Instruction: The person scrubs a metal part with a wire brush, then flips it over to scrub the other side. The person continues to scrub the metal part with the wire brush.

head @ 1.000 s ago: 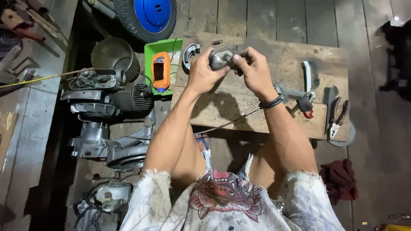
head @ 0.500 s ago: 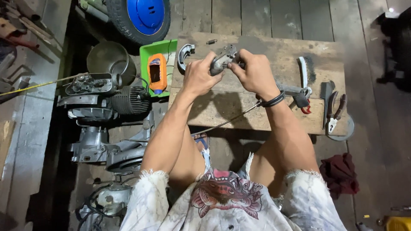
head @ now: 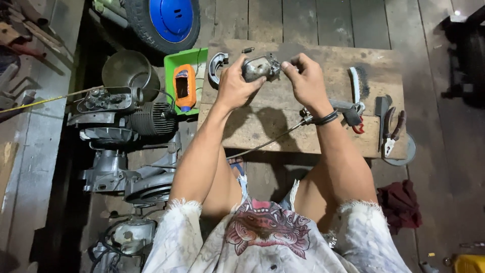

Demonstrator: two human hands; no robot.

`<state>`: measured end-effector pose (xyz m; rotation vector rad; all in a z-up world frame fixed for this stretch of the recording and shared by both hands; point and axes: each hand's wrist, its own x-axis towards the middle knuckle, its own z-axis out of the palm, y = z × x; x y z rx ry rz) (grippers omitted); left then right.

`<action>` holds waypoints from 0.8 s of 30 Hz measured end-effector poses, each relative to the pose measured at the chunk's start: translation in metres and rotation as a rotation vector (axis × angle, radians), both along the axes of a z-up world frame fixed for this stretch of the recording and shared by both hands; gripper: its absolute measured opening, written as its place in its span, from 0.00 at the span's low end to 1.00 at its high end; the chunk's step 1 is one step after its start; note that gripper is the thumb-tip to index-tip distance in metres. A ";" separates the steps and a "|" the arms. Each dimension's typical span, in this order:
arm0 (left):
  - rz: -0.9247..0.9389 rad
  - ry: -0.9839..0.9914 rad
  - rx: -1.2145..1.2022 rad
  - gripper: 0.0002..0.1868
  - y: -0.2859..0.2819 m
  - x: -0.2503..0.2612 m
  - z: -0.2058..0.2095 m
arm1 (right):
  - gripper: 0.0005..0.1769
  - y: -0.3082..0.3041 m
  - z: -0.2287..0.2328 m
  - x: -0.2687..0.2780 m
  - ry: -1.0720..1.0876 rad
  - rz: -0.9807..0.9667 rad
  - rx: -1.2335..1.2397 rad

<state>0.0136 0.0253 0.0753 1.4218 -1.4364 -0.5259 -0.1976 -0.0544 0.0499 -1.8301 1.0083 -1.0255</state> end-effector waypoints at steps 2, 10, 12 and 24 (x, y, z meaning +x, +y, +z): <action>-0.009 0.023 -0.011 0.19 0.000 -0.002 0.000 | 0.08 0.007 0.006 0.006 -0.051 0.022 0.077; -0.025 0.073 -0.043 0.20 -0.003 -0.004 -0.019 | 0.07 0.026 0.012 0.027 -0.250 0.136 0.414; -0.007 -0.012 -0.057 0.20 -0.003 -0.004 -0.022 | 0.07 0.028 0.017 0.027 -0.179 0.110 0.379; -0.012 -0.328 0.048 0.19 -0.031 -0.008 -0.065 | 0.07 0.035 0.020 0.011 0.829 -0.234 -0.877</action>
